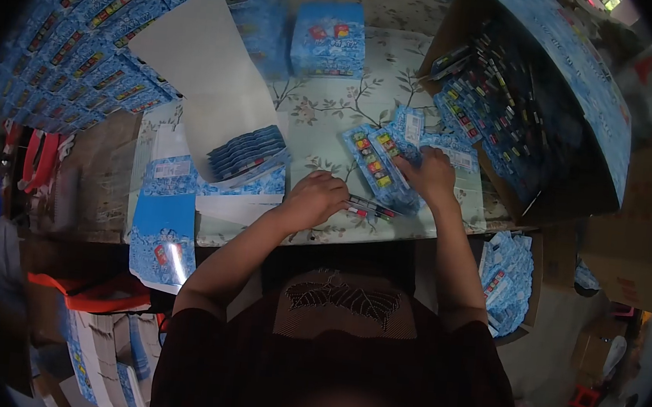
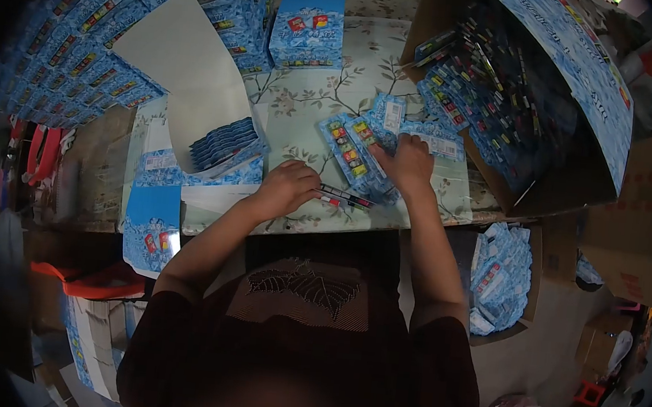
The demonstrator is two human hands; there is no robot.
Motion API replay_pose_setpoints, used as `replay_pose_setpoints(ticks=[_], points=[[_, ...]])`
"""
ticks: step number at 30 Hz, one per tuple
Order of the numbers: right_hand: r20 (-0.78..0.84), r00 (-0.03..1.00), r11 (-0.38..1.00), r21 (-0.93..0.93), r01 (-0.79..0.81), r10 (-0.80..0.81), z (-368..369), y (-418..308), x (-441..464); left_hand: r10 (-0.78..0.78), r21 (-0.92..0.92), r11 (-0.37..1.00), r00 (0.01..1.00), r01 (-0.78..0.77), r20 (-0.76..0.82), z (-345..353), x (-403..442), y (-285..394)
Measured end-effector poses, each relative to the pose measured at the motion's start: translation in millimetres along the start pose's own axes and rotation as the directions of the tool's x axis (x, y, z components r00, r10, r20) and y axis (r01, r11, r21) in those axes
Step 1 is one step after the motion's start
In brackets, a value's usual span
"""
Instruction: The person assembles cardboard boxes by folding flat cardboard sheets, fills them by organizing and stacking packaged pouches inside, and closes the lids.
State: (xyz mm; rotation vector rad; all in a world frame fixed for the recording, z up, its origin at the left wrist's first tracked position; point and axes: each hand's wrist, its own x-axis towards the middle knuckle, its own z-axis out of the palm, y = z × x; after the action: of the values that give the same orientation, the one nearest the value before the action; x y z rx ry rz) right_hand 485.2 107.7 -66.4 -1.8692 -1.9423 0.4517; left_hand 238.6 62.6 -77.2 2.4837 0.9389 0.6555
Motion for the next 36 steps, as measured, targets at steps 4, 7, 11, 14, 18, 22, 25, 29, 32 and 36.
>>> replay_pose_setpoints(ticks=[4, 7, 11, 14, 18, 22, 25, 29, 32, 36], points=[[0.092, 0.993, 0.991, -0.116, -0.060, 0.071, 11.2, 30.0, 26.5, 0.032, 0.010, 0.999, 0.999, -0.031, -0.038, -9.3, -5.4, -0.4], [0.148, 0.985, 0.993, 0.063, -0.102, 0.092, 15.8, 25.8, 22.5, 0.025, 0.013, 1.000, 0.998, -0.024, -0.051, -12.5, -13.0, -2.5], [0.035, 0.988, 0.968, -0.209, -0.140, 0.151, 13.3, -1.3, 5.7, 0.018, 0.030, 0.999, 0.997, -0.016, -0.069, -14.0, -15.8, -1.9], [0.062, 0.994, 0.988, 0.118, -0.097, 0.090, 21.9, 11.0, 13.5, 0.001, 0.023, 1.000, 0.995, 0.001, -0.098, -9.6, -9.4, -7.5], [-0.175, 0.984, 0.989, 0.130, 0.064, -0.041, 28.8, 20.8, 35.1, -0.009, 0.033, 0.999, 0.990, 0.014, -0.141, -6.8, 2.7, -14.9], [-0.248, 0.956, 0.988, -0.028, 0.153, -0.155, 17.8, 29.7, 37.6, 0.008, -0.026, 1.000, 0.996, -0.011, -0.091, -7.8, -5.4, -11.3], [-0.186, 0.979, 0.991, 0.088, 0.104, -0.087, 8.2, 24.1, 30.2, 0.004, -0.031, 1.000, 0.996, -0.007, -0.089, -9.1, -13.0, -9.3], [-0.118, 0.989, 0.987, -0.144, 0.069, -0.087, 23.5, 18.4, 29.7, -0.019, -0.022, 1.000, 0.997, 0.017, -0.079, -10.9, -12.8, -6.8], [0.126, 0.984, 0.982, -0.159, -0.105, 0.126, 16.2, 5.2, 42.3, -0.003, 0.015, 1.000, 0.996, 0.004, -0.084, -8.2, -12.7, -9.3], [-0.081, 0.996, 0.994, -0.104, -0.045, 0.037, 14.0, 15.1, 40.7, -0.094, -0.032, 0.995, 0.990, 0.091, -0.104, -3.4, -16.0, -10.1]])
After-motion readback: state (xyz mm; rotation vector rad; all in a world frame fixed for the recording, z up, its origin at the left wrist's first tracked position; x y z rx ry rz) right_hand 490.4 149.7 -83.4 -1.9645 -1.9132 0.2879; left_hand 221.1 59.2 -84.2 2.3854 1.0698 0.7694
